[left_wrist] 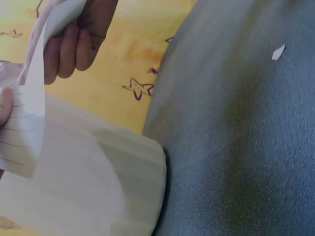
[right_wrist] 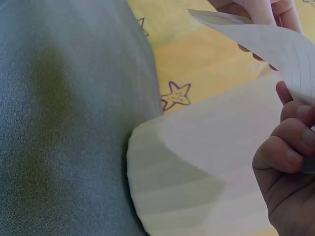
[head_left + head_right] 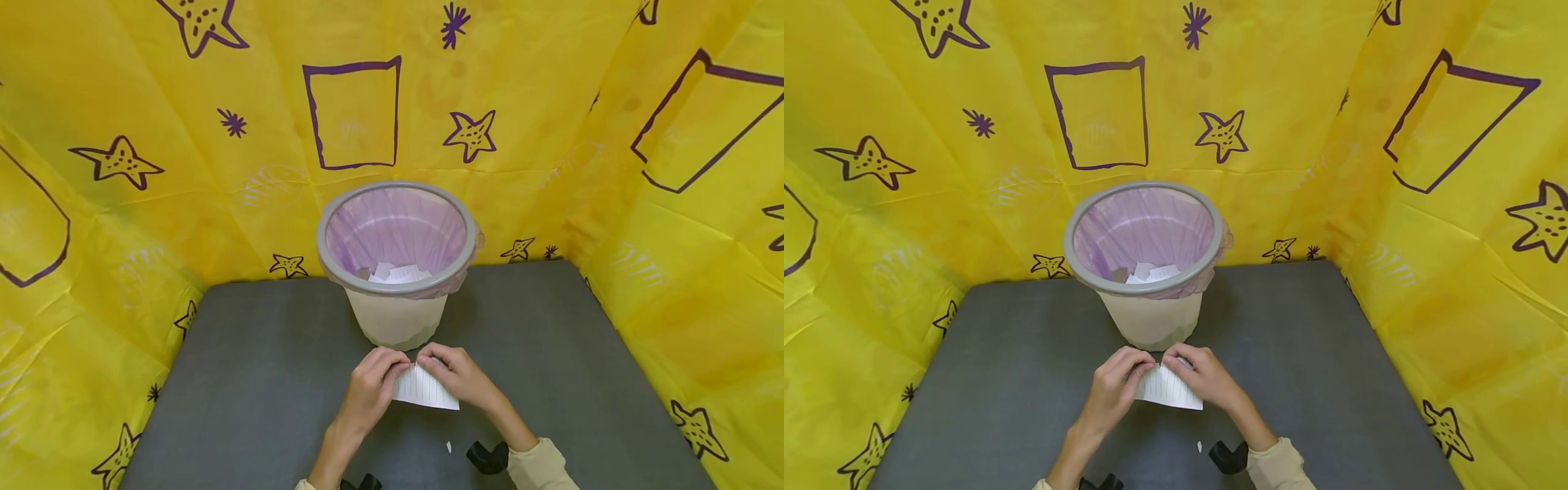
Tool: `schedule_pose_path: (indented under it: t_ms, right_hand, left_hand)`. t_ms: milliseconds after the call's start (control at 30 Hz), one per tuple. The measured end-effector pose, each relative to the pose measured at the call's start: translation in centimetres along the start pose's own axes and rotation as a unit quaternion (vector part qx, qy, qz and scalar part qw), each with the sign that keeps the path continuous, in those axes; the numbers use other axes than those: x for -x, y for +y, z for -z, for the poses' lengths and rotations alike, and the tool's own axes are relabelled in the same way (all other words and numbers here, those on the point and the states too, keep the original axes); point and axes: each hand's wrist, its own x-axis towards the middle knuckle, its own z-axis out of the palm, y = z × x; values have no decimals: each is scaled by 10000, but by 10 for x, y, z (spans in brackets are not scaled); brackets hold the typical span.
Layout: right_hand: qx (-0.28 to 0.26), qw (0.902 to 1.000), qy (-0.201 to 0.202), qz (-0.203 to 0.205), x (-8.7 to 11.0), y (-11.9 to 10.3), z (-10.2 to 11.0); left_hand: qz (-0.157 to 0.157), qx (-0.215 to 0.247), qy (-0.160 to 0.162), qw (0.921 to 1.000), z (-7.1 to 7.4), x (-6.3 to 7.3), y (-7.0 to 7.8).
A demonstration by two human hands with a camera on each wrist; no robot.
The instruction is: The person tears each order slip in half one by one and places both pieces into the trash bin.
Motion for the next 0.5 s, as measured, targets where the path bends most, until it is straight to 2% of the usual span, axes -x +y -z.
schedule_pose_path:
  t_ms: [300,500]
  right_hand:
    - [289,9985,71,457,-2,0,-1]
    - [463,9976,144,487,-2,-1,-2]
  left_hand:
    - [114,289,-59,9995,7,-1,-3]
    - [275,216,86,9994,8,1,-2]
